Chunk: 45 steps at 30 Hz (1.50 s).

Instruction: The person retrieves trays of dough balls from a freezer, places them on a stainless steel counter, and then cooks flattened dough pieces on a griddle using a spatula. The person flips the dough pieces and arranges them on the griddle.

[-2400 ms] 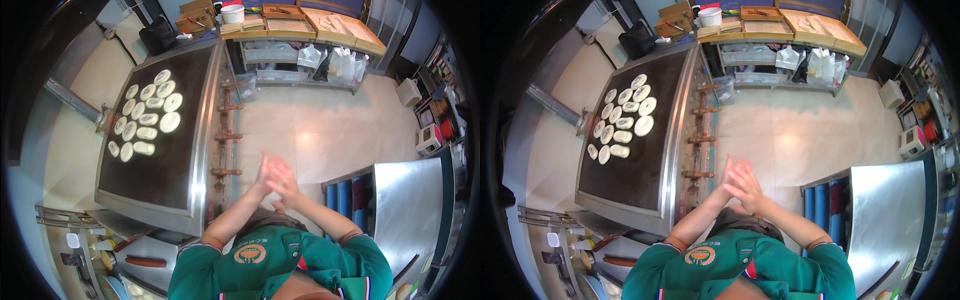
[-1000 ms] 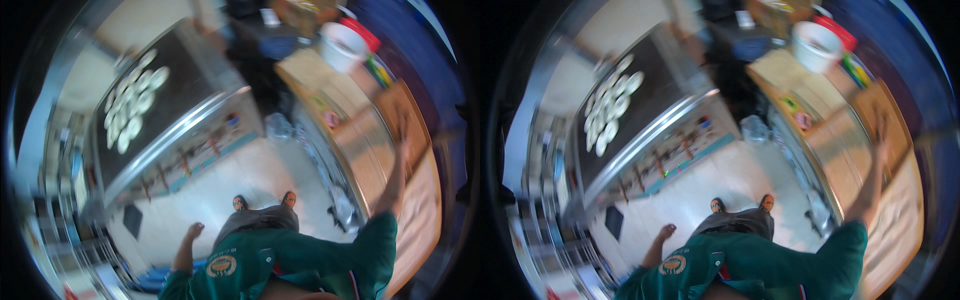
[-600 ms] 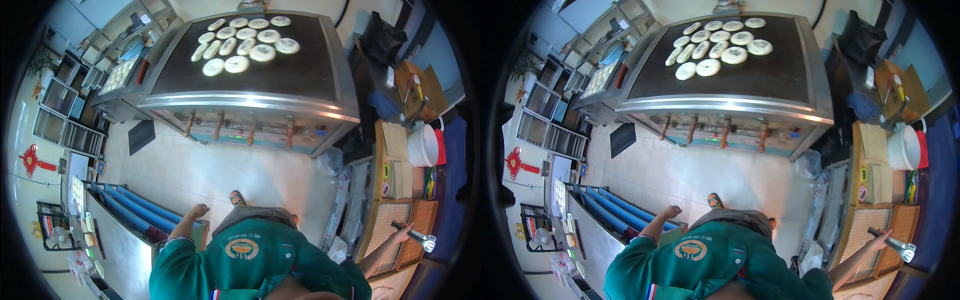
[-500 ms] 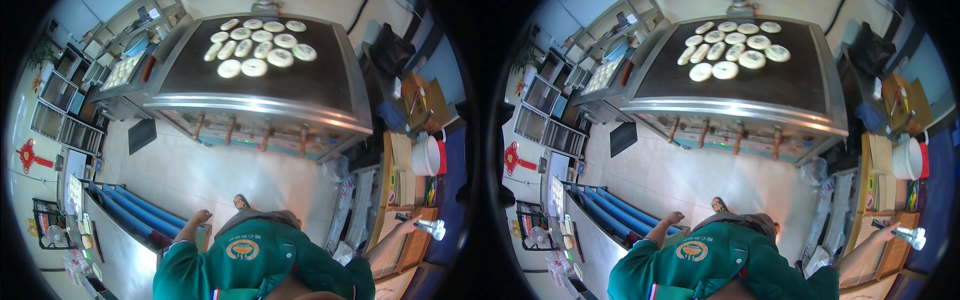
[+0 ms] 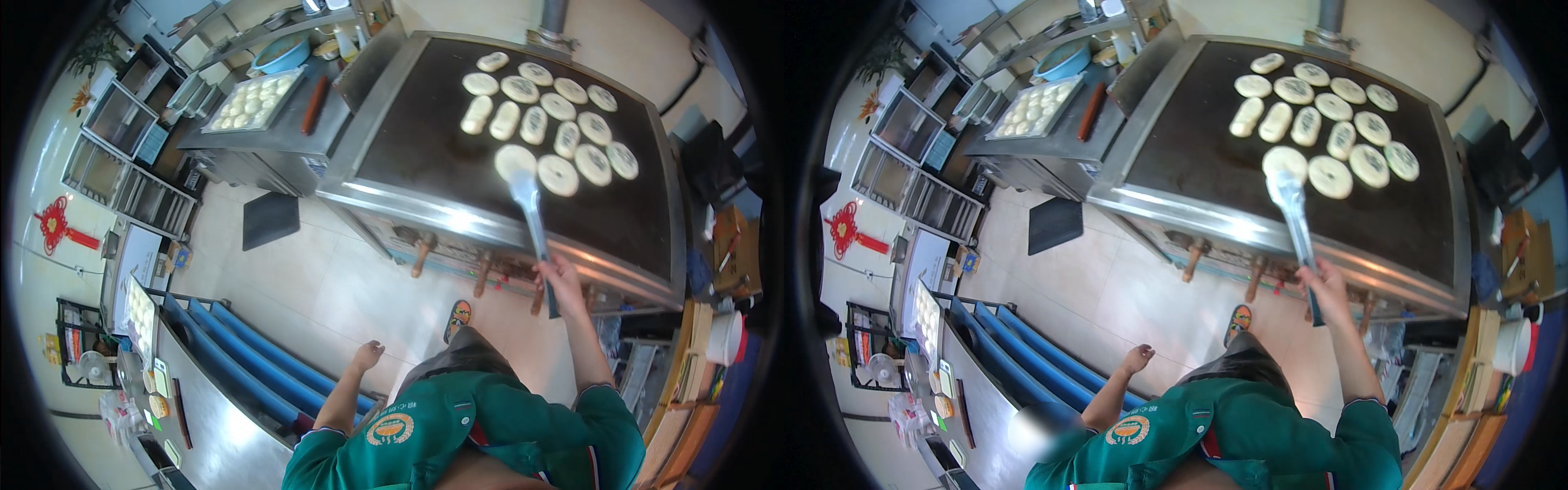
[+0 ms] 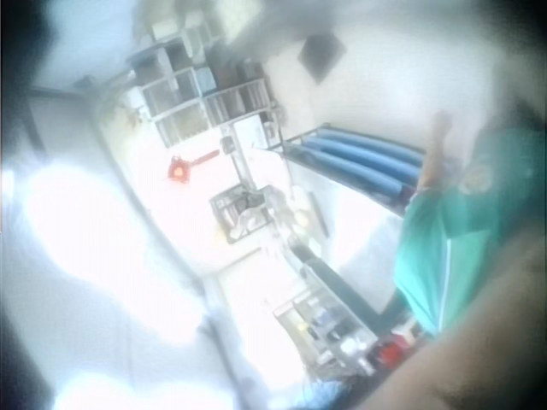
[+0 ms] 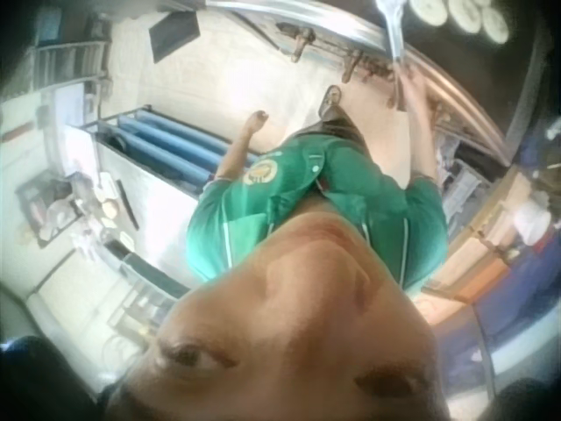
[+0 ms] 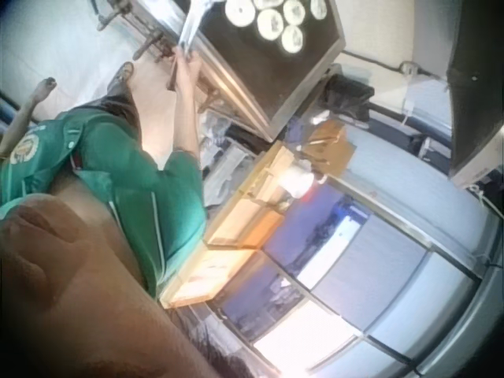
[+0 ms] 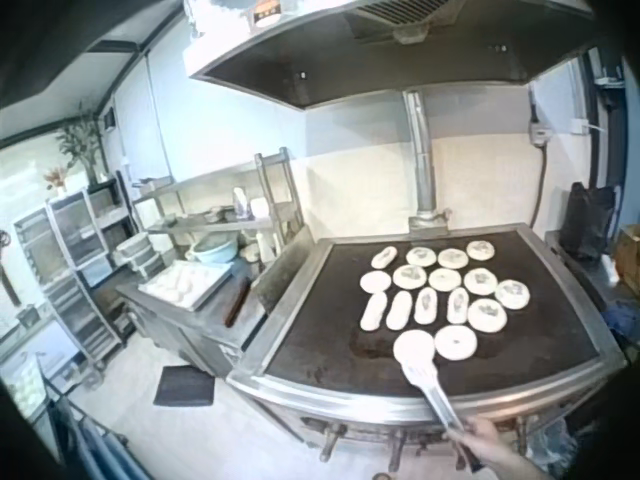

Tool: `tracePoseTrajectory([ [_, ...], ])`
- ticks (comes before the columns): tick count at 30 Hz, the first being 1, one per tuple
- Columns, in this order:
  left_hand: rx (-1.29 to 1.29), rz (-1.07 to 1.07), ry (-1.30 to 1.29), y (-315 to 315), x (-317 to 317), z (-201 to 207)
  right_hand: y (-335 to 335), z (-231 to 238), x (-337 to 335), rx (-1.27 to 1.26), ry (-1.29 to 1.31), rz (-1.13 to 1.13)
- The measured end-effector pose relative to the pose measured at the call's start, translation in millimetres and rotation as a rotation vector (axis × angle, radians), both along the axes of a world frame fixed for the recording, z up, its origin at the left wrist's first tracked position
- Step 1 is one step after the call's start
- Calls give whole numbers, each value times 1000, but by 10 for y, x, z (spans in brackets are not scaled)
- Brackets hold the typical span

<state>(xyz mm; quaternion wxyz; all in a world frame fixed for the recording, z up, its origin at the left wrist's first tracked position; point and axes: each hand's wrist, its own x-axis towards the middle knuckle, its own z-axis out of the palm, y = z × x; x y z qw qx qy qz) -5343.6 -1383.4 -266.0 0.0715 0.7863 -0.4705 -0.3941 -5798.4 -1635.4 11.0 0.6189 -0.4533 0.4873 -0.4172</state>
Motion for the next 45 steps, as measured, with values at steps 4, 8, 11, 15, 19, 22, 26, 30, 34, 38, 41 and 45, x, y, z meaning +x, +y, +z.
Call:
tracePoseTrajectory([
  [4, 78, 5, 56, -225, 332, 50, -478, -4, 739, -5, -14, 246],
  [8, 161, 82, 10, -328, 795, 1, -988, 54, 1301, 61, -35, 313],
  [11, 255, 143, 12, -494, 1113, -75, -1364, 99, 1683, 10, -64, 309],
  [15, 298, -4, 46, -1000, 1568, -204, -1721, 151, 2122, 106, -125, 241],
  [19, 305, -220, 28, -1818, 2255, -457, -1834, 67, 2587, 184, -147, 173],
  [22, 253, -231, 274, -2448, 2896, -687, -1753, 0, 2750, 278, -198, 45],
  [26, 294, 221, 473, -3042, 3627, -656, -1444, 70, 2676, 404, -287, -179],
  [30, 440, 168, 257, -3321, 3969, -437, -1348, 163, 2606, 427, -108, -271],
  [34, 548, 8, 157, -3585, 3976, -318, -2084, 12, 2570, 424, -154, -418],
  [38, 341, 40, 331, -3753, 3823, -218, -2821, -116, 2566, 245, -10, -531],
  [41, 295, 111, 393, -3752, 3761, -124, -2779, -105, 2699, 94, 564, -656],
  [45, 411, 130, 255, -3576, 3877, -37, -2192, -57, 2917, -231, 937, -655],
])
